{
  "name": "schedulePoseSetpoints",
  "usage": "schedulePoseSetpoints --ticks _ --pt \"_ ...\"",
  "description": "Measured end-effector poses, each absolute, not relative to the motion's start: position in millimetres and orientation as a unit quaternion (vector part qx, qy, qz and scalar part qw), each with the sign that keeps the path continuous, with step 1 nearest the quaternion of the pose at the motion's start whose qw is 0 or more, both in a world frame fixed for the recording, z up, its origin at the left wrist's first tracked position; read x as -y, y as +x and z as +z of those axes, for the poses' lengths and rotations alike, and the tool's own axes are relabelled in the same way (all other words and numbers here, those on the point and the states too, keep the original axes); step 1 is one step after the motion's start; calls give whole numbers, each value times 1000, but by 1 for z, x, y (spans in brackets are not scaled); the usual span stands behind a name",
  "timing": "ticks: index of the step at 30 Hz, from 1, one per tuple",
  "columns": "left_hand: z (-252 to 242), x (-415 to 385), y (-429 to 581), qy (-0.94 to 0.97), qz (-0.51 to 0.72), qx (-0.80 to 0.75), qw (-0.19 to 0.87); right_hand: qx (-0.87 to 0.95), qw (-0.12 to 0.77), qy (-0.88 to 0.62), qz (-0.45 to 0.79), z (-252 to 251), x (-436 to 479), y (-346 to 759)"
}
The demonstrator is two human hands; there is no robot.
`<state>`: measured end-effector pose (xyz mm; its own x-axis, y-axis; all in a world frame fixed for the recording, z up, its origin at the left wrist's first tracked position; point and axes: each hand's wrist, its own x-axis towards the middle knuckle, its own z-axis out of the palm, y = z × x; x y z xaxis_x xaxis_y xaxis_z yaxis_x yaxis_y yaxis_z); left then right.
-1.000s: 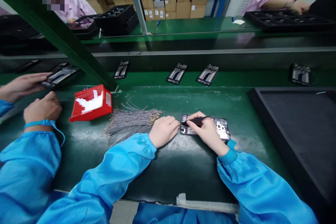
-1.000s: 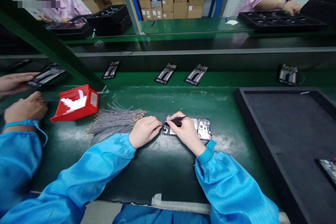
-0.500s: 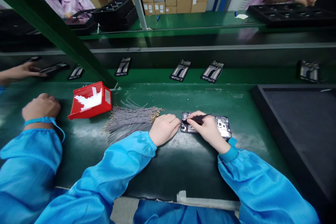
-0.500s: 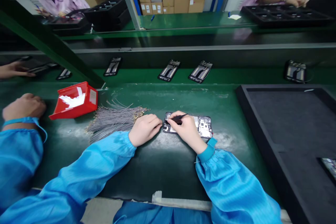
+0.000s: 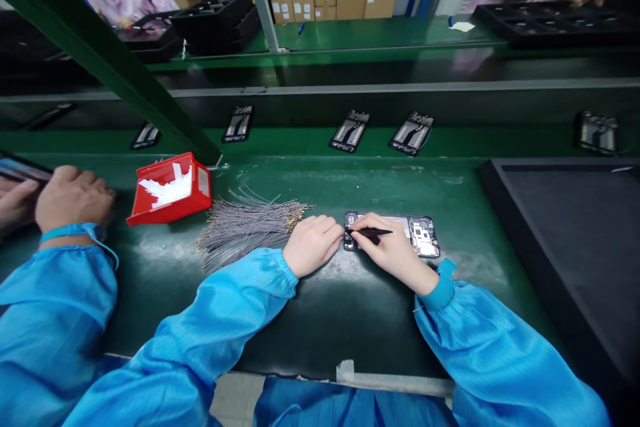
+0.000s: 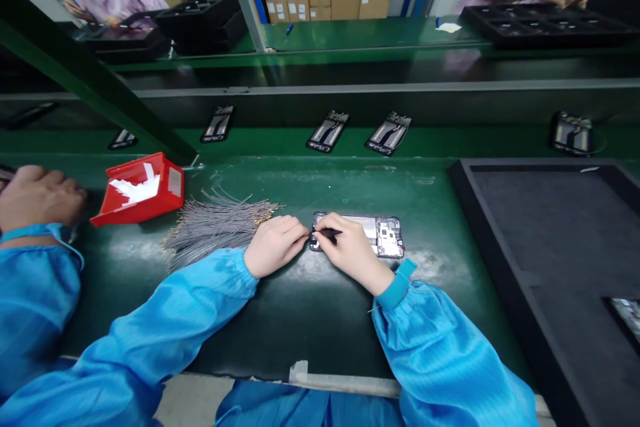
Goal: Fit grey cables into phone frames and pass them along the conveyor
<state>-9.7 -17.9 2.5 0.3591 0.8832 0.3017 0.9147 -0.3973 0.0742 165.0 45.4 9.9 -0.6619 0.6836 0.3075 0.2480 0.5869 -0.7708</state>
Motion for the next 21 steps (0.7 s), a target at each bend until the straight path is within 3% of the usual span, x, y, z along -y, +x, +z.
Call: schedulePoseSetpoints --ticks 9,13,16,21 --pt "12 16 -20 -814 -139 562 42 831 326 -285 350 13 -44 169" --pt "25 20 -32 -849 -127 513 -13 762 419 -408 277 17 -61 210" --pt "28 27 -24 -889 -114 440 -59 717 431 -517 179 9 -71 252" --pt "22 31 7 -912 -85 401 29 711 382 -549 215 -5 -58 279"
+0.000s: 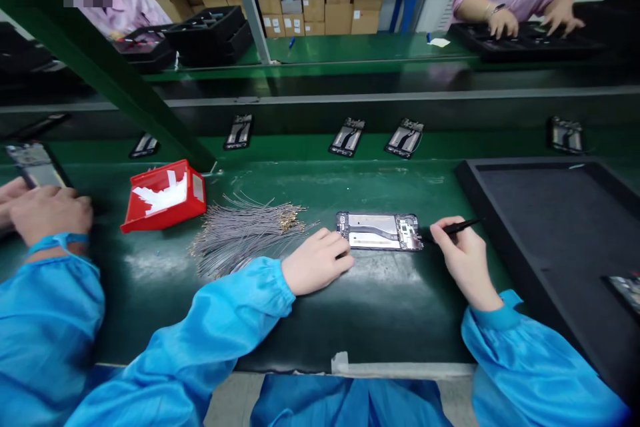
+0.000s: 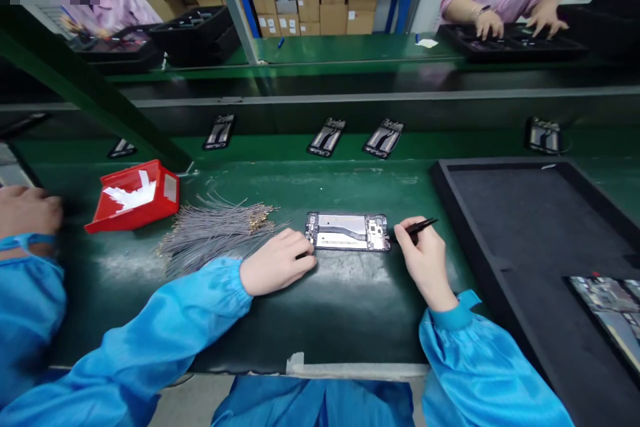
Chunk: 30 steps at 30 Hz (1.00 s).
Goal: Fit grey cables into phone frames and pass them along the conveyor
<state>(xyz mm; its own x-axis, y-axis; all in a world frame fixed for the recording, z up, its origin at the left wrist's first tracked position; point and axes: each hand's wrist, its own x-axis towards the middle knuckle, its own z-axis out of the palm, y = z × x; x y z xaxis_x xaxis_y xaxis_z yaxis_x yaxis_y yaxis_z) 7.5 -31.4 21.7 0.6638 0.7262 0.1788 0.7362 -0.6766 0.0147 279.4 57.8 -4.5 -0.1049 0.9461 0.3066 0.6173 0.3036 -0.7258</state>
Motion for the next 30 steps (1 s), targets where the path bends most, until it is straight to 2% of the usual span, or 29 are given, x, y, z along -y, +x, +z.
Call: schedulePoseSetpoints --ticks 5,11,18,30 --pt "20 25 22 -917 -78 382 87 760 337 -459 313 2 -35 269" --pt "16 13 40 -932 -84 342 84 766 355 -392 366 9 -26 268" --pt "13 7 51 -915 -124 377 70 761 345 -398 378 11 -28 265" --pt "11 6 53 -910 -126 392 55 770 335 -386 382 13 -29 263"
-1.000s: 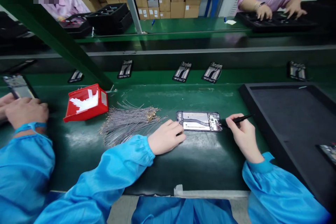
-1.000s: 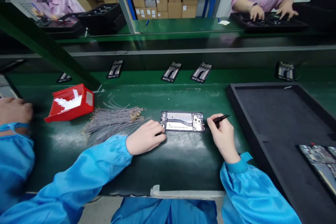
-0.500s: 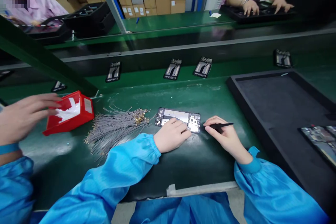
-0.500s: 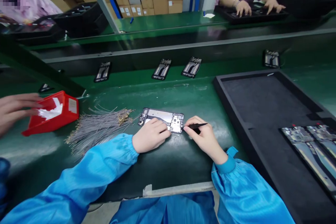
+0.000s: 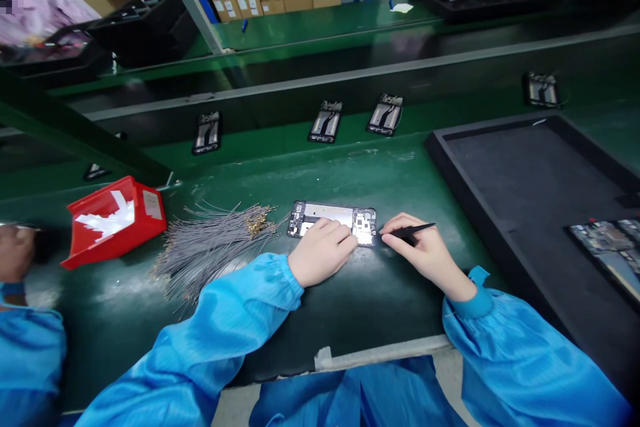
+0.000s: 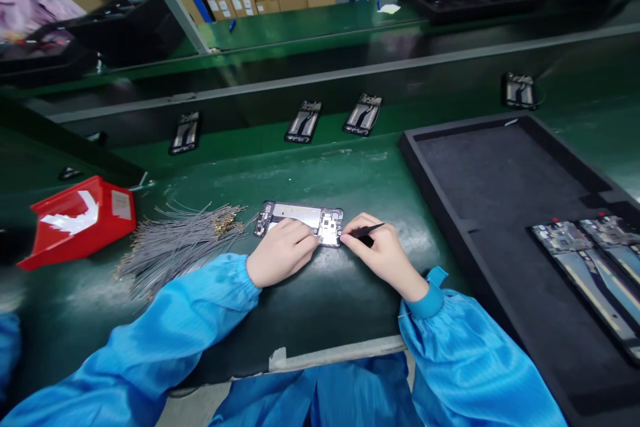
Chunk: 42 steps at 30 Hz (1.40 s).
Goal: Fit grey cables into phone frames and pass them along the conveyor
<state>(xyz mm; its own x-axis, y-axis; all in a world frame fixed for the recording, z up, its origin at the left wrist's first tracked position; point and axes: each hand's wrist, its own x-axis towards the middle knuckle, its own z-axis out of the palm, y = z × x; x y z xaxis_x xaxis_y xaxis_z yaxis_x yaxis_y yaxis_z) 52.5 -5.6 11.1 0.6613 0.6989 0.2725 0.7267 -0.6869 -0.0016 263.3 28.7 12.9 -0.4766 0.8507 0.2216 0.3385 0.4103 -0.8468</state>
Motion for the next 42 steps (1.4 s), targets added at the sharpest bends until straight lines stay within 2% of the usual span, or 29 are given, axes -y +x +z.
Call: schedulePoseSetpoints --ticks 14,24,31,37,42 --pt "12 6 52 -911 -124 390 50 784 332 -355 386 10 -27 263" --pt "12 6 53 -912 -113 390 53 842 313 -282 338 10 -18 263" --pt "10 2 53 -895 -132 425 -29 818 350 -345 300 10 -37 261" --pt "10 -2 56 -877 -163 445 -82 909 230 -278 210 0 -54 254" --pt "10 -4 57 -870 -181 447 -102 915 204 -270 221 0 -54 255"
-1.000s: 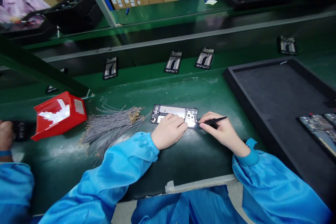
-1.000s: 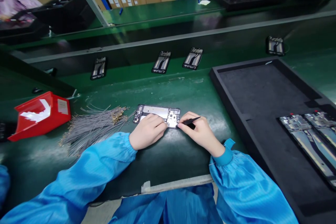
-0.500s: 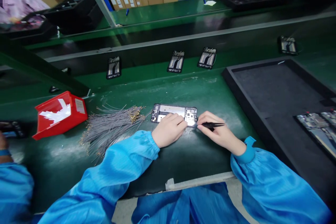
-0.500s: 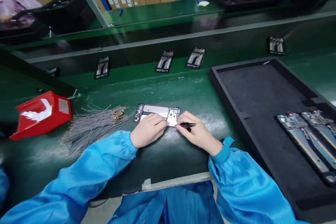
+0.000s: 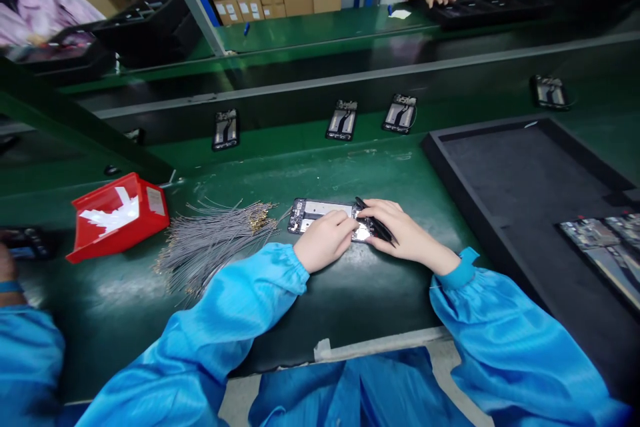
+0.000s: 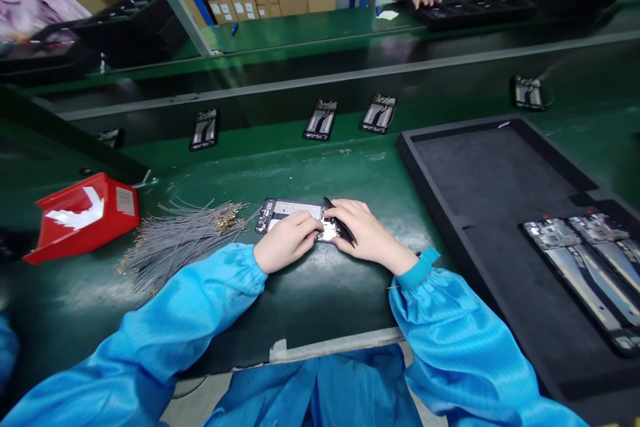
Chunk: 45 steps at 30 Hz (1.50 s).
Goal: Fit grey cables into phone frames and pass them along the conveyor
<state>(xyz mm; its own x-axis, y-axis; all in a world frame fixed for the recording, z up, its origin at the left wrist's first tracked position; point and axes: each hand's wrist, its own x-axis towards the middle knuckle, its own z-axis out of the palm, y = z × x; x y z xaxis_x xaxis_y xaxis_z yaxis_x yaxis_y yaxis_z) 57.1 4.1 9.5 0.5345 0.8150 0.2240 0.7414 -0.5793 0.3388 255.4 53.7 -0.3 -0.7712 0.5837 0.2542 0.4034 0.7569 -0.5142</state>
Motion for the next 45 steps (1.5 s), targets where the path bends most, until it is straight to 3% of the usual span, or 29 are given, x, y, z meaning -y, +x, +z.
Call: schedulePoseSetpoints --ticks 21,45 --pt "9 4 52 870 211 -411 169 910 196 -279 237 4 -50 255" --pt "12 1 36 935 101 -338 26 918 124 -296 234 13 -63 241"
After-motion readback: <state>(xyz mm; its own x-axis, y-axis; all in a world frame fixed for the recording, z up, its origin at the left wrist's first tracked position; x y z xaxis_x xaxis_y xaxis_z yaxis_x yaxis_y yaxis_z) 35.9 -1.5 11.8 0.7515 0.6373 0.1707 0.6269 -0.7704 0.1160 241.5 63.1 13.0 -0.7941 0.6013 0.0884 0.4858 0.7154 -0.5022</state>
